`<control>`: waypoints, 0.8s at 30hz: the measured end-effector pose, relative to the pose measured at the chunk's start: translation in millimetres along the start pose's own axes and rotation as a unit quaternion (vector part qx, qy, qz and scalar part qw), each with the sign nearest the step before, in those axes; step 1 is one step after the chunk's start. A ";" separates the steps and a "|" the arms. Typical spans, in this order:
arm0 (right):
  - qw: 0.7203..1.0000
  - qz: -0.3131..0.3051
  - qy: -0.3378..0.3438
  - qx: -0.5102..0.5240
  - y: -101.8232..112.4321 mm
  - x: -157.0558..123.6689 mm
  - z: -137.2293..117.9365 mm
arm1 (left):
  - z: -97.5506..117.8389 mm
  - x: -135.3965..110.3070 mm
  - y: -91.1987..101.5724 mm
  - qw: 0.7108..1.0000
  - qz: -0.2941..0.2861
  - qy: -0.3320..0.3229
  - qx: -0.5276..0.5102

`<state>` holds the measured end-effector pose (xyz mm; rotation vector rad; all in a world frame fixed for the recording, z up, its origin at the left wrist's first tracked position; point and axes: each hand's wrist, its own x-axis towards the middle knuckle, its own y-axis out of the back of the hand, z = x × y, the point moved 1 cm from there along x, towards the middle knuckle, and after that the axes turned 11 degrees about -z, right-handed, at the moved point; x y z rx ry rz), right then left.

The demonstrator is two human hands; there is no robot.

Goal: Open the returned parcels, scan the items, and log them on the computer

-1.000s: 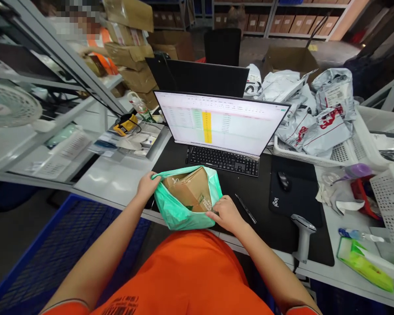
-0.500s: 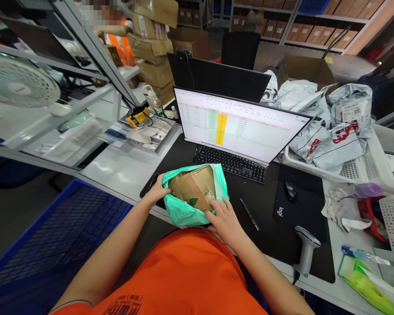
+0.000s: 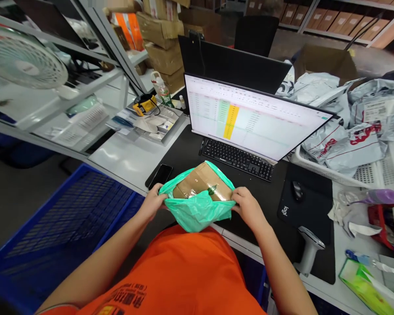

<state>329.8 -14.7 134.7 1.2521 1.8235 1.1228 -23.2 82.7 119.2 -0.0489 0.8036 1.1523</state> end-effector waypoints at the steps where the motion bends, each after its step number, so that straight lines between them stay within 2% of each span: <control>1: 0.999 -0.026 -0.024 -0.010 2.2 6.0 2.5 | -0.9 -6.4 -0.7 0.999 -0.015 0.010 0.027; 3: 0.995 -0.044 -0.071 -0.062 2.9 17.6 -0.5 | 1.5 -13.2 0.3 0.990 -0.021 0.022 0.138; 5: 0.990 -0.023 -0.085 -0.111 0.3 25.5 -13.6 | 10.0 -11.8 3.5 0.963 -0.002 0.014 0.269; 7: 0.993 -0.016 -0.030 -0.115 -4.2 29.4 -32.7 | 22.9 -4.5 6.1 0.940 0.000 -0.001 0.341; 10: 0.994 -0.066 0.072 -0.053 -10.2 33.7 -58.6 | 44.3 6.5 4.4 0.923 -0.024 -0.028 0.384; 12: 0.993 -0.093 0.066 -0.005 -11.4 38.9 -68.0 | 57.5 6.3 -1.2 0.901 0.014 -0.088 0.424; 14: 0.994 -0.095 0.017 0.044 -10.2 43.6 -71.5 | 67.5 -2.1 -10.1 0.867 0.032 -0.206 0.453; 15: 0.994 -0.087 -0.007 0.066 -9.2 44.3 -72.1 | 70.4 -8.3 -15.1 0.847 0.014 -0.270 0.457; 17: 0.994 -0.054 -0.045 0.088 -7.8 40.5 -73.0 | 70.7 -21.0 -23.2 0.807 -0.061 -0.365 0.460; 19: 0.994 -0.024 -0.076 0.081 -9.4 29.7 -74.1 | 64.5 -29.4 -26.3 0.766 -0.123 -0.408 0.482; 21: 0.994 -0.014 -0.089 0.059 -15.4 14.9 -74.9 | 54.4 -31.5 -24.6 0.723 -0.151 -0.441 0.509; 24: 0.998 0.000 -0.054 0.023 -29.2 -5.2 -71.8 | 39.5 -28.3 -19.9 0.676 -0.185 -0.495 0.514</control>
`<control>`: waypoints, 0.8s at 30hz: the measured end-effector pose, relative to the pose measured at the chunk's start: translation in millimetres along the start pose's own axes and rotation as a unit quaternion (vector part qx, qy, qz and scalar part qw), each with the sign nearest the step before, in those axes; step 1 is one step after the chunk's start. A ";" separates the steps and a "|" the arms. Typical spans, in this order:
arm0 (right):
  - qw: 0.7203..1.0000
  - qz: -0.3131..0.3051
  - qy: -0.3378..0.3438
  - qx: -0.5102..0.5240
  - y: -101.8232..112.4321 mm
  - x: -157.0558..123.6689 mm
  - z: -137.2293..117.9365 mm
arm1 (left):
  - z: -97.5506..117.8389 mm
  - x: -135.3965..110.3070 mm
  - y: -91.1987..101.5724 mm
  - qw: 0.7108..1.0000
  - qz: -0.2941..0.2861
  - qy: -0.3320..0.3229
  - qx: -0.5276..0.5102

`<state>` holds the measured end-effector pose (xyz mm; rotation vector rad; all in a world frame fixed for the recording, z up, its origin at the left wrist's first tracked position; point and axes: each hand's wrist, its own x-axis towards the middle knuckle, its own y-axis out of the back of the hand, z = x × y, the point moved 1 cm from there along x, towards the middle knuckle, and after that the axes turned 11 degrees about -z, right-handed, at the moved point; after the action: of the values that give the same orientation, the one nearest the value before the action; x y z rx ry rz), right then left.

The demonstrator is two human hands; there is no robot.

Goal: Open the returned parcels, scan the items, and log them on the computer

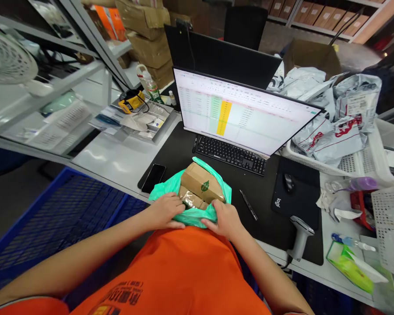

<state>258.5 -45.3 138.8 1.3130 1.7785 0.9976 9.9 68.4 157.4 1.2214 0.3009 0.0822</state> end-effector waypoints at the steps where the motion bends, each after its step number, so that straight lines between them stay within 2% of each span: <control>1: 1.000 0.010 0.022 -0.005 -4.2 -4.3 3.7 | -1.4 -1.9 -2.8 1.000 0.000 -0.013 -0.004; 5: 0.994 0.050 0.101 -0.003 -11.7 -9.9 27.0 | 2.3 -3.2 -4.5 0.999 -0.003 -0.035 -0.028; 8: 0.990 0.044 0.124 -0.045 -8.0 -8.4 45.7 | 11.9 -2.1 0.2 0.997 -0.016 -0.059 -0.037; 14: 0.989 -0.002 0.098 -0.109 -5.1 -18.3 73.2 | 21.1 -17.8 -0.5 0.998 -0.027 -0.046 -0.032; 20: 0.991 0.044 0.013 -0.123 -17.6 -38.8 113.5 | 10.7 -44.8 -13.0 0.996 0.005 -0.084 -0.015; 24: 0.989 -0.047 -0.054 -0.129 -33.9 -39.2 132.4 | 11.2 -32.3 -21.8 0.998 -0.004 -0.045 0.038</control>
<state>369.0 -66.6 51.8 1.0926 1.5561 1.0440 -20.2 43.5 146.4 1.2944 0.2327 0.0094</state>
